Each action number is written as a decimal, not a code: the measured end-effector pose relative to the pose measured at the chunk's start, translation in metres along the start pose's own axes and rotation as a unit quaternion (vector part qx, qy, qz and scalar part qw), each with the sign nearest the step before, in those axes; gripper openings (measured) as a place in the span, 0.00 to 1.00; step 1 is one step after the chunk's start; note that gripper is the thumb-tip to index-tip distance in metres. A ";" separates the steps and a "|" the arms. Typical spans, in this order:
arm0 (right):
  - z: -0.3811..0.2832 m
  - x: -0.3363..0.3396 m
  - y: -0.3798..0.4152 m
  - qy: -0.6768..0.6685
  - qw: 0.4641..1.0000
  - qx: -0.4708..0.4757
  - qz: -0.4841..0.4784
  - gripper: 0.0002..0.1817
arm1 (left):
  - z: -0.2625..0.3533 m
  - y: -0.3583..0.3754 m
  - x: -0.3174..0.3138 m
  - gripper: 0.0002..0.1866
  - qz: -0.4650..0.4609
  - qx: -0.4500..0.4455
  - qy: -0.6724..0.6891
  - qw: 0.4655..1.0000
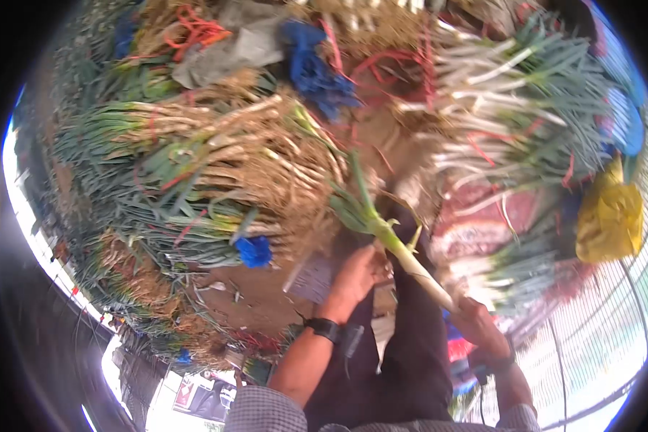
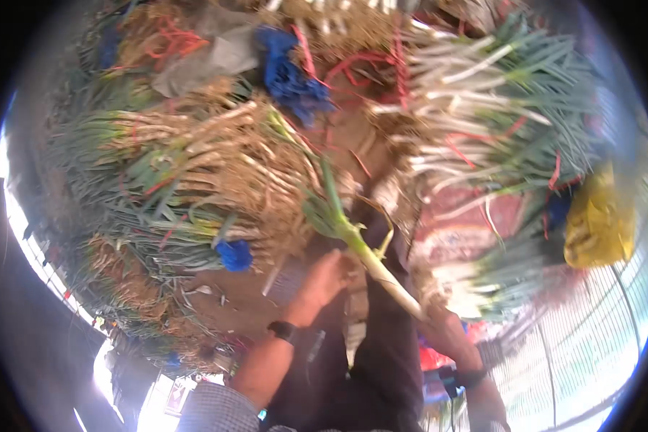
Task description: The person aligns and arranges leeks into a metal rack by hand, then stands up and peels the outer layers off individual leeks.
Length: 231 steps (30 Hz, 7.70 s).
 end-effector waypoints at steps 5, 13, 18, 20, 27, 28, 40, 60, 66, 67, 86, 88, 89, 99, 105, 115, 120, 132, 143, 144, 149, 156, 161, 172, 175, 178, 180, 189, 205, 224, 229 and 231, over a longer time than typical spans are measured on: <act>-0.035 -0.001 0.016 0.154 0.964 0.158 0.148 0.15 | -0.003 0.004 -0.031 0.20 -0.070 -0.014 0.076 0.995; -0.037 -0.031 0.008 -0.027 0.982 0.157 0.106 0.15 | 0.075 0.030 -0.058 0.24 -0.144 -0.133 -0.064 0.979; -0.065 -0.038 0.008 -0.021 0.980 0.132 0.147 0.15 | 0.101 0.065 -0.095 0.30 -0.153 -0.163 -0.043 0.974; -0.094 -0.029 0.022 -0.049 0.962 0.176 0.202 0.19 | 0.107 0.074 -0.111 0.31 -0.176 -0.159 -0.034 0.971; -0.167 -0.033 0.049 -0.087 0.940 0.212 0.254 0.24 | 0.133 0.118 -0.133 0.23 -0.118 -0.211 -0.181 0.953; -0.176 -0.031 0.056 -0.101 0.941 0.226 0.231 0.24 | 0.141 0.122 -0.131 0.20 -0.115 -0.245 -0.225 0.936; -0.274 0.124 0.117 -0.498 0.796 0.308 0.154 0.22 | 0.173 0.295 -0.248 0.30 -0.133 -0.554 -0.559 0.602; -0.312 0.146 0.230 -0.477 0.770 0.419 0.056 0.16 | 0.150 0.303 -0.236 0.18 -0.077 -0.513 -0.483 0.705; -0.312 0.176 0.235 -0.085 0.774 0.526 0.342 0.24 | 0.127 0.387 -0.285 0.17 -0.209 -0.490 -0.086 0.842; -0.316 0.175 0.217 -0.195 0.781 0.531 0.265 0.24 | 0.133 0.350 -0.281 0.15 -0.335 -0.474 -0.080 0.810; -0.272 0.260 0.180 -0.637 0.623 0.446 0.079 0.09 | 0.231 0.578 0.098 0.17 0.003 -0.653 -0.064 0.755; -0.276 0.271 0.220 -0.591 0.613 0.511 0.117 0.09 | 0.244 0.592 0.118 0.19 0.077 -0.629 -0.066 0.771; -0.287 0.267 0.234 -0.598 0.607 0.514 0.104 0.09 | 0.250 0.593 0.119 0.20 0.126 -0.630 -0.074 0.763; -0.343 0.207 0.285 -0.598 0.594 0.538 0.000 0.05 | 0.206 0.506 -0.150 0.23 -0.131 -0.534 -0.493 0.674; -0.362 0.207 0.325 -0.533 0.571 0.621 -0.061 0.06 | 0.145 0.440 -0.224 0.21 -0.297 -0.429 -0.557 0.646; -0.187 0.207 0.176 -0.479 0.709 0.398 0.331 0.14 | 0.094 0.415 -0.222 0.25 -0.299 -0.425 -0.650 0.554; -0.084 0.245 0.196 -0.430 0.714 0.437 0.338 0.22 | 0.086 0.382 -0.173 0.30 -0.202 -0.475 -0.687 0.512; -0.007 0.260 0.198 0.153 0.670 0.363 0.630 0.16 | 0.141 0.398 -0.149 0.08 -0.078 -0.409 -0.852 0.317; -0.253 0.209 0.267 -0.672 0.547 0.482 0.129 0.18 | 0.443 0.926 -0.104 0.14 0.329 -0.844 -0.402 0.131; -0.263 0.208 0.265 -0.670 0.538 0.502 0.098 0.19 | 0.420 0.896 -0.119 0.14 0.289 -0.836 -0.438 0.159; -0.315 0.205 0.279 -0.659 0.536 0.522 0.071 0.16 | 0.255 0.617 -0.222 0.16 -0.078 -0.680 -0.605 0.406; -0.339 0.203 0.291 -0.629 0.566 0.529 0.069 0.15 | 0.141 0.501 -0.246 0.17 -0.211 -0.538 -0.614 0.538; -0.331 0.200 0.287 -0.602 0.614 0.502 0.094 0.17 | 0.120 0.488 -0.258 0.15 -0.288 -0.577 -0.576 0.502; -0.317 0.182 0.279 -0.604 0.609 0.511 0.050 0.16 | 0.092 0.470 -0.277 0.19 -0.270 -0.481 -0.738 0.387; -0.318 0.180 0.283 -0.595 0.619 0.509 0.062 0.15 | 0.086 0.441 -0.270 0.20 -0.271 -0.556 -0.694 0.368; -0.316 0.177 0.283 -0.576 0.635 0.511 0.068 0.14 | 0.080 0.435 -0.272 0.20 -0.256 -0.510 -0.744 0.348; -0.318 0.174 0.283 -0.549 0.651 0.521 0.062 0.14 | 0.079 0.435 -0.270 0.18 -0.250 -0.473 -0.777 0.331; -0.327 0.171 0.289 -0.588 0.631 0.501 0.070 0.17 | 0.083 0.429 -0.242 0.15 -0.332 -0.528 -0.613 0.486; -0.338 0.167 0.292 -0.611 0.593 0.519 0.069 0.16 | 0.122 0.458 -0.233 0.18 -0.170 -0.650 -0.494 0.552; -0.337 0.172 0.274 -0.679 0.546 0.490 0.028 0.15 | 0.128 0.419 -0.218 0.19 -0.178 -0.458 -0.341 0.802; -0.341 0.191 0.290 -0.605 0.569 0.557 0.021 0.16 | 0.118 0.429 -0.219 0.18 -0.257 -0.429 -0.459 0.734; -0.343 0.196 0.296 -0.642 0.597 0.472 0.098 0.18 | 0.119 0.436 -0.225 0.17 -0.298 -0.615 -0.534 0.498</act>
Point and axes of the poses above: each hand's wrist, its own y-axis away from the middle knuckle, its own x-axis out of the back of the hand, z = x × y, the point moved 8 cm from there along -y, towards the middle knuckle, and after that the axes turned 8 degrees about -x, right-handed, at the moved point
